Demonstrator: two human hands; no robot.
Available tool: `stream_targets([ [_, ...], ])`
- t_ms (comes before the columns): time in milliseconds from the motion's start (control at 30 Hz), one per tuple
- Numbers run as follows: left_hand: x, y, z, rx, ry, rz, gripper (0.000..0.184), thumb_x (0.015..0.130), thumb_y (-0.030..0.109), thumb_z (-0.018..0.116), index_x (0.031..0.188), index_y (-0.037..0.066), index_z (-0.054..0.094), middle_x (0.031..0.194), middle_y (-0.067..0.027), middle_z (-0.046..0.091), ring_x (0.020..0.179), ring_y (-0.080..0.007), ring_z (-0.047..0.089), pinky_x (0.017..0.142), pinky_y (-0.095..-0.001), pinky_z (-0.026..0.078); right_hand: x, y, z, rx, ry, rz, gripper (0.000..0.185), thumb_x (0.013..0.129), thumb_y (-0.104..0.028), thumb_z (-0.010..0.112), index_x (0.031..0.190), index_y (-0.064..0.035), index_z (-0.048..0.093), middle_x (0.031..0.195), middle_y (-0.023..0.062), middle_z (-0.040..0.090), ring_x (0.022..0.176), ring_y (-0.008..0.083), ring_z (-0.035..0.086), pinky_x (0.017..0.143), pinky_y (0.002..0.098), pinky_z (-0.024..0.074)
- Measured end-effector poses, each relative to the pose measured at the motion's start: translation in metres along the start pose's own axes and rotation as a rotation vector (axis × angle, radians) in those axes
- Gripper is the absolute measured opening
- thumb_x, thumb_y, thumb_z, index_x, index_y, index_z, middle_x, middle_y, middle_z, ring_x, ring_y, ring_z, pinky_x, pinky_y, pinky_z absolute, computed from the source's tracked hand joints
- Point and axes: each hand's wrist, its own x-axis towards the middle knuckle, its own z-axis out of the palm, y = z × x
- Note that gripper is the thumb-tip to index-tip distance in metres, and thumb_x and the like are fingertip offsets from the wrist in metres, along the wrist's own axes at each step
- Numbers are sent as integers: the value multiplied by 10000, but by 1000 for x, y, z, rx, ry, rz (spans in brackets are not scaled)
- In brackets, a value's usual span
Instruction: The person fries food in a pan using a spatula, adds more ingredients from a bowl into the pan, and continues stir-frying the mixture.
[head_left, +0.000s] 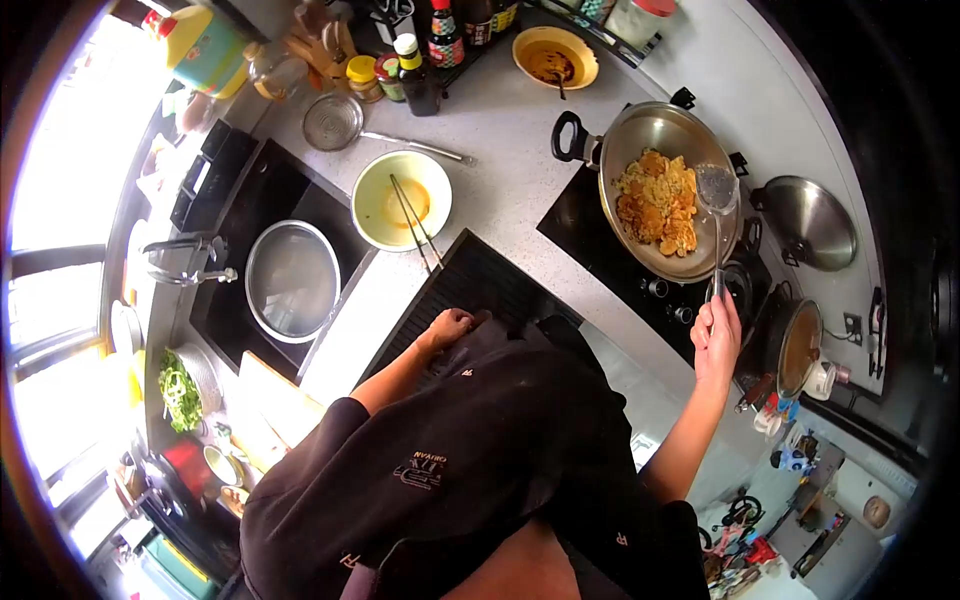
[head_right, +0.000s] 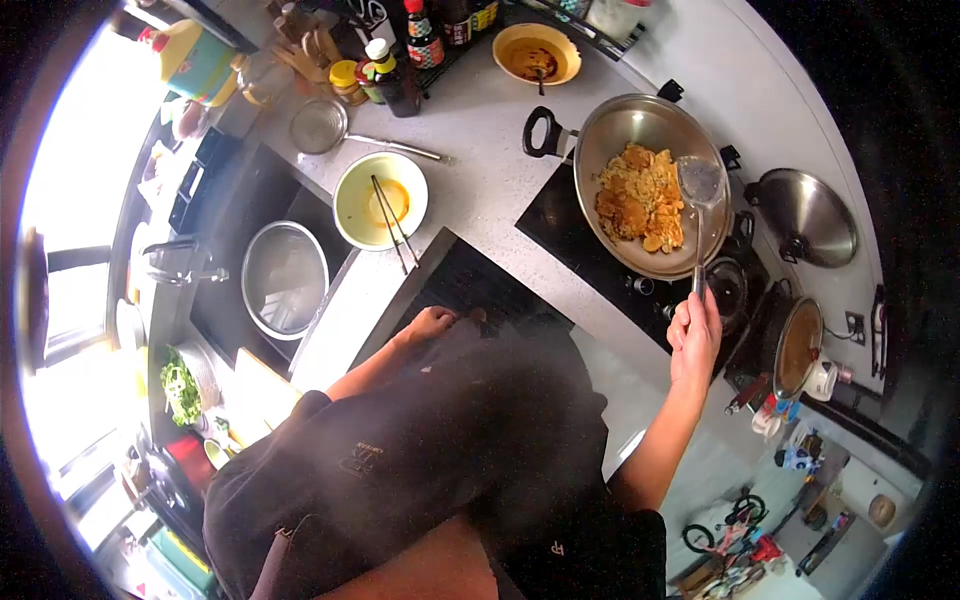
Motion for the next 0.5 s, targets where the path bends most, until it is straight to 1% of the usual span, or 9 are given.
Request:
stream_targets([
  [33, -4, -13, 0, -4, 33, 3, 381, 887, 276, 528, 1037, 2, 745, 931, -162, 742, 880, -256, 701, 821, -398, 551, 4, -1, 4, -6, -26, -5, 338, 1049, -159, 527, 1377, -76, 536, 711, -47, 449, 479, 19, 341, 421, 194, 257],
  [133, -20, -40, -6, 67, 26, -272, 371, 887, 284, 538, 998, 1, 751, 912, -152, 742, 840, -244, 697, 781, -387, 561, 16, -7, 13, -21, -78, -4, 337, 1052, -158, 521, 1378, -71, 533, 712, -46, 444, 485, 19, 340, 424, 196, 251],
  [233, -43, -44, -15, -141, 51, -324, 356, 926, 264, 526, 1039, 3, 740, 913, -125, 741, 806, -210, 692, 734, -357, 567, 23, -15, 19, -37, -115, -29, 342, 1054, -156, 517, 1384, -67, 526, 714, -46, 442, 490, 19, 340, 425, 197, 246],
  [300, -57, -38, -33, -537, 50, -237, 338, 1010, 222, 465, 1132, 20, 707, 953, -62, 728, 801, -157, 680, 712, -296, 561, 20, -21, 24, -57, -129, -50, 360, 1055, -153, 515, 1404, -64, 504, 711, -47, 438, 494, 17, 341, 426, 195, 243],
  [333, -72, -13, -46, -656, 158, -226, 350, 1040, 271, 473, 1172, 28, 687, 978, -60, 724, 828, -156, 684, 745, -298, 565, 29, -15, 16, -55, -119, -49, 356, 1056, -148, 512, 1403, -65, 499, 704, -50, 434, 498, 16, 343, 429, 189, 244],
  [400, -78, 13, -69, -809, 271, -85, 477, 1059, 428, 467, 1234, 23, 648, 1074, -89, 724, 931, -170, 693, 821, -312, 561, 33, -20, 12, -46, -148, -30, 343, 1063, -152, 498, 1398, -78, 513, 702, -53, 417, 500, 21, 333, 444, 197, 258],
  [433, -80, 26, -76, -906, 345, -13, 562, 1046, 504, 461, 1281, 18, 618, 1178, -116, 700, 1053, -188, 670, 932, -337, 528, 35, -23, 9, -51, -144, -25, 338, 1064, -147, 495, 1394, -79, 514, 702, -53, 417, 500, 22, 331, 446, 195, 259],
  [467, -78, 53, -86, -983, 373, -40, 630, 1037, 544, 453, 1362, 12, 546, 1179, -124, 683, 1083, -220, 657, 967, -369, 504, 38, -25, 8, -52, -150, -18, 333, 1064, -143, 493, 1391, -80, 516, 701, -54, 417, 500, 22, 329, 448, 194, 260],
  [500, -73, 74, -93, -1053, 353, -45, 675, 1035, 566, 436, 1431, 21, 482, 1268, -145, 648, 1160, -235, 627, 1003, -378, 480, 40, -27, 8, -43, -141, -15, 322, 1065, -145, 491, 1379, -81, 521, 702, -55, 419, 501, 23, 327, 450, 192, 263],
])
